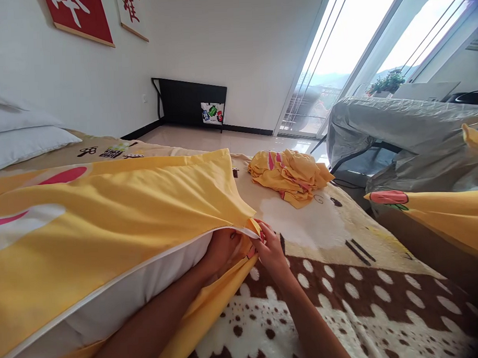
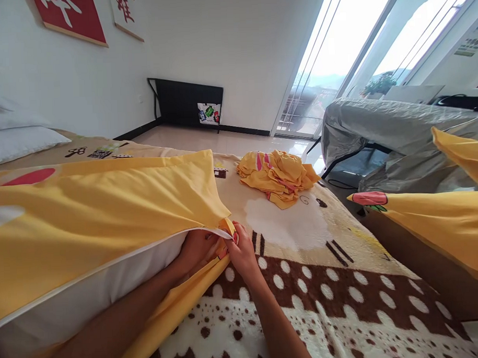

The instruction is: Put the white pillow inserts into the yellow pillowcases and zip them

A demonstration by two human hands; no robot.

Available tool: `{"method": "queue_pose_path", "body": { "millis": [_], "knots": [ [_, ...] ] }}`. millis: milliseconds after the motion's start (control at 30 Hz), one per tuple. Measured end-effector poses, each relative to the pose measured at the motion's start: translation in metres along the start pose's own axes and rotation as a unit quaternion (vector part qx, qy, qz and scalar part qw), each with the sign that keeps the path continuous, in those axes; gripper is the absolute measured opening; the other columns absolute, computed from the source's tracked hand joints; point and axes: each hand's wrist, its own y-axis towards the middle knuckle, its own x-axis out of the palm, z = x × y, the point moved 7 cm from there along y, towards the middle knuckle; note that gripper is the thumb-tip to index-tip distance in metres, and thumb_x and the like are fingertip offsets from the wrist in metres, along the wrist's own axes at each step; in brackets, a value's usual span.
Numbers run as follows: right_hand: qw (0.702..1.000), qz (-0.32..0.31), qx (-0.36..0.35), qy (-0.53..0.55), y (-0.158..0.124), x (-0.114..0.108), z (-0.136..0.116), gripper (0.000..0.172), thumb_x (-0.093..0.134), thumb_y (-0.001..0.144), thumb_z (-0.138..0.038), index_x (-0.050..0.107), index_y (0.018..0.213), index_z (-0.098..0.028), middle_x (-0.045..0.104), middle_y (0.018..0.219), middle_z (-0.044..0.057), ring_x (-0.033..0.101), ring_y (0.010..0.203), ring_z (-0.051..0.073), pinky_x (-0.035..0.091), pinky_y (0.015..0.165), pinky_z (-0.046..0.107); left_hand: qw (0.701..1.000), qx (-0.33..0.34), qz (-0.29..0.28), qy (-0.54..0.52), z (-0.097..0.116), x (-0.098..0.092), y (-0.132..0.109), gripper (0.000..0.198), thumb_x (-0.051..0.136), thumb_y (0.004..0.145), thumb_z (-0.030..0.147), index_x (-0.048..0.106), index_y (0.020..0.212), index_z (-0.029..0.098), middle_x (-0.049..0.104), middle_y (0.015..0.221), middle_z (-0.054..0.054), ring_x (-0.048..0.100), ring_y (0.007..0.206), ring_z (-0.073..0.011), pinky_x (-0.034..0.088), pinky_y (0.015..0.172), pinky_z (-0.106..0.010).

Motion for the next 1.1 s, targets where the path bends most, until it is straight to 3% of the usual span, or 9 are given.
{"method": "queue_pose_path", "body": {
  "millis": [100,233,367,467,600,733,1100],
  "knots": [
    [0.996,-0.042,0.065,0.046,0.000,0.011,0.013,0.035,0.051,0.074,-0.049,0.062,0.084,-0.018,0.064,0.082,0.005,0.056,0.079,0.021,0.044,0.072,0.032,1.000,-0.012,0.005,-0.016,-0.003,0.001,-0.001,0.027,0.047,0.081,0.012,0.067,0.098,0.016,0.071,0.106,-0.007,0.061,0.104,-0.0218,0.043,0.098,-0.040],
    [0.993,-0.064,0.071,0.072,0.001,0.014,0.018,0.037,0.053,0.073,-0.049,0.062,0.088,-0.016,0.064,0.087,0.006,0.055,0.081,0.021,0.042,0.073,0.032,1.000,-0.023,0.005,-0.018,0.000,-0.001,-0.001,0.028,0.046,0.078,0.010,0.065,0.098,0.016,0.071,0.102,-0.007,0.060,0.105,-0.0223,0.040,0.102,-0.041],
    [0.999,-0.024,0.024,-0.023,0.003,0.002,0.014,0.026,0.057,0.069,-0.043,0.058,0.076,-0.019,0.059,0.088,0.007,0.051,0.085,0.021,0.042,0.076,0.032,1.000,-0.025,-0.007,-0.018,0.005,-0.003,-0.002,0.028,0.047,0.077,0.010,0.065,0.097,0.016,0.070,0.104,-0.008,0.059,0.104,-0.0230,0.038,0.102,-0.042],
    [0.995,0.011,0.001,-0.102,0.004,-0.007,0.010,0.020,0.055,0.067,-0.039,0.049,0.062,-0.021,0.053,0.078,0.004,0.048,0.078,0.020,0.040,0.069,0.030,0.999,-0.019,-0.037,-0.031,0.008,-0.001,-0.003,0.024,0.049,0.074,0.011,0.067,0.090,0.015,0.072,0.097,-0.007,0.062,0.098,-0.0226,0.043,0.098,-0.039],
    [0.991,-0.019,0.030,-0.132,0.002,-0.004,0.009,0.016,0.050,0.066,-0.037,0.044,0.062,-0.022,0.047,0.060,-0.002,0.042,0.059,0.014,0.032,0.055,0.025,0.993,-0.010,-0.097,-0.068,0.012,0.004,-0.007,0.025,0.053,0.070,0.009,0.071,0.085,0.017,0.074,0.087,-0.004,0.065,0.087,-0.0205,0.050,0.086,-0.032],
    [0.990,-0.012,0.050,-0.128,-0.002,-0.002,0.005,0.013,0.050,0.065,-0.033,0.046,0.066,-0.021,0.047,0.054,-0.005,0.040,0.053,0.012,0.029,0.052,0.024,0.979,0.019,-0.129,-0.159,0.018,0.008,-0.010,0.029,0.056,0.074,0.012,0.073,0.097,0.019,0.073,0.100,-0.004,0.065,0.098,-0.0207,0.048,0.092,-0.031],
    [0.997,-0.016,0.006,-0.073,-0.005,0.002,0.002,0.013,0.048,0.070,-0.021,0.057,0.079,-0.019,0.058,0.062,-0.003,0.050,0.060,0.013,0.037,0.058,0.023,0.980,-0.020,-0.027,-0.195,0.016,0.007,-0.011,0.021,0.062,0.079,0.024,0.073,0.095,0.015,0.074,0.099,-0.006,0.066,0.097,-0.0245,0.049,0.092,-0.036]
  ]
}}
